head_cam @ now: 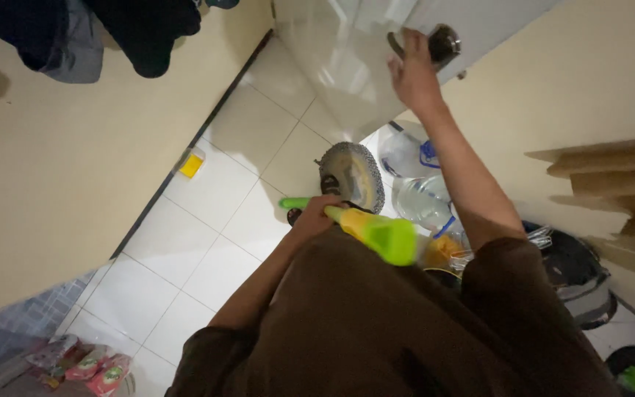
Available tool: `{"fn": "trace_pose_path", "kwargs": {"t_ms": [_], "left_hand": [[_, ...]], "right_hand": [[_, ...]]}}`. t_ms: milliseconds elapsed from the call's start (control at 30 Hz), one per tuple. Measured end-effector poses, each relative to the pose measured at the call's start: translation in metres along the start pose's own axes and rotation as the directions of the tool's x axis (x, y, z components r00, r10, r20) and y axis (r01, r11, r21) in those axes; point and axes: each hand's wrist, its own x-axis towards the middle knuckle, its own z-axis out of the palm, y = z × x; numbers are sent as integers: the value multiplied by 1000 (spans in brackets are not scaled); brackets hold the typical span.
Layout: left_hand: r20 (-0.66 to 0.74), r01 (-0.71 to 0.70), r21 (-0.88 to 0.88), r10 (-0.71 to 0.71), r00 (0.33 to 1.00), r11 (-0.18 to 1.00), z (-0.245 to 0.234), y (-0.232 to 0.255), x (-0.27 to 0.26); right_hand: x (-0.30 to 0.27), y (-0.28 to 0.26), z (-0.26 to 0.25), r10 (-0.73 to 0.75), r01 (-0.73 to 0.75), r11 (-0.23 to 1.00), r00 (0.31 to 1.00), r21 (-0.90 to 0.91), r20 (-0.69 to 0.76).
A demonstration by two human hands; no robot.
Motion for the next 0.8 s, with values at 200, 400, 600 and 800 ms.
{"fn": "trace_pose_path", "kwargs": {"t_ms": [200, 400, 600, 800], "left_hand": [[-109, 83, 100, -72, 991, 992, -30, -11, 13], [-267, 245, 337, -158, 951, 909, -63, -13, 35], [-232, 225, 480, -124, 965, 848, -67, -11, 52], [-305, 260, 591, -87, 948, 764, -68, 3, 65]], "right_hand": [[26, 106, 30, 278, -203, 850, 957, -487, 86], [53, 190, 26, 195, -16, 800, 953, -600, 234], [60, 263, 24, 313, 164, 620, 845, -768, 433], [78, 313, 15, 384, 264, 613, 724, -745, 573]]}}
